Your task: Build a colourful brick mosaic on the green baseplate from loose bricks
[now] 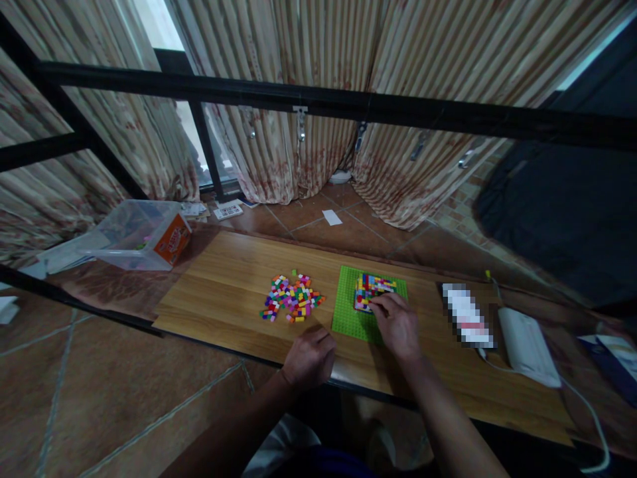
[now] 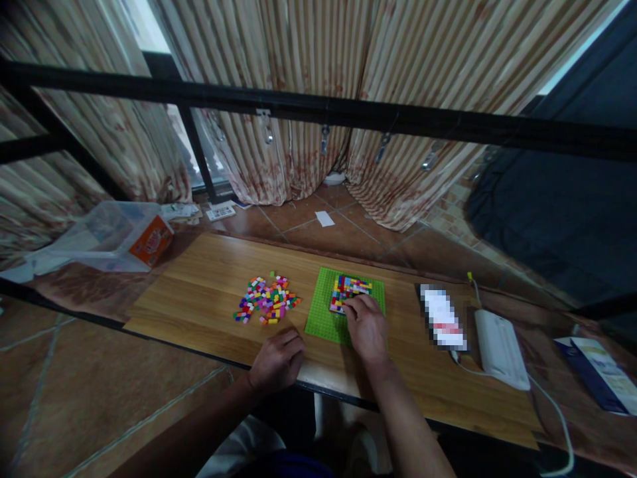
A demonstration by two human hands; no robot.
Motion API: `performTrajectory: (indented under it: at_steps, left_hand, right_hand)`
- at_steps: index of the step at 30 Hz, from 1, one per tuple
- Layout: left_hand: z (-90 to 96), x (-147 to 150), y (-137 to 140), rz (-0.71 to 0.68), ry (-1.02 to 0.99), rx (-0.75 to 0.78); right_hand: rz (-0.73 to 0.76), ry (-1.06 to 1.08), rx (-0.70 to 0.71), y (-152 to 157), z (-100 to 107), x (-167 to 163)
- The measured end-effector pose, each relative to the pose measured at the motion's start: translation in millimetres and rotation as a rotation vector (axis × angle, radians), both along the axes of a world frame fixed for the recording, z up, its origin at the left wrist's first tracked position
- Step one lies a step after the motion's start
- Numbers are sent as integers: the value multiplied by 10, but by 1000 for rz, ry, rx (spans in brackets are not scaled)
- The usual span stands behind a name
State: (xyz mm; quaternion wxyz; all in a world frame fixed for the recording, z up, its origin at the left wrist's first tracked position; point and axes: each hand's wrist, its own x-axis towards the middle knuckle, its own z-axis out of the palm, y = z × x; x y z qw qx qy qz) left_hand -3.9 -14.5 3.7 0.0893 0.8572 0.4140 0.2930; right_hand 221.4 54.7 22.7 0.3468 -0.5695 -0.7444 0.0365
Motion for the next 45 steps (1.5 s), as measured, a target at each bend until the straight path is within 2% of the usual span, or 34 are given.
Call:
performTrajectory:
  at_steps: [7,12,23,29,36,38,43,45]
  left_hand:
    - [-24,6,3,14,-4,0]
    - [-20,5,4,15,-4,-9]
    - [-1,1,6,3,3,-30]
    - [20,12,14,13,-3,-23]
    - [0,13,-15,25,-23,9]
    - [-3,1,-31,1,-14,22]
    - [-29,-12,-62,-134,92,73]
    - [-52,-7,-67,-175,134,83]
  right_hand:
    - [-35,56,81,-112,-60,51]
    - [-25,-14,131,-210,-90,22]
    - [-62,-231,120,-248,-129,-1]
    - [-42,-358,69,-256,-74,-10]
    - [-74,-235,99,-318,31,-161]
    - [0,-148,73,-344,68,-315]
    - [393,49,-178,-284,110,-775]
    - [455,113,-242,-211,90,-899]
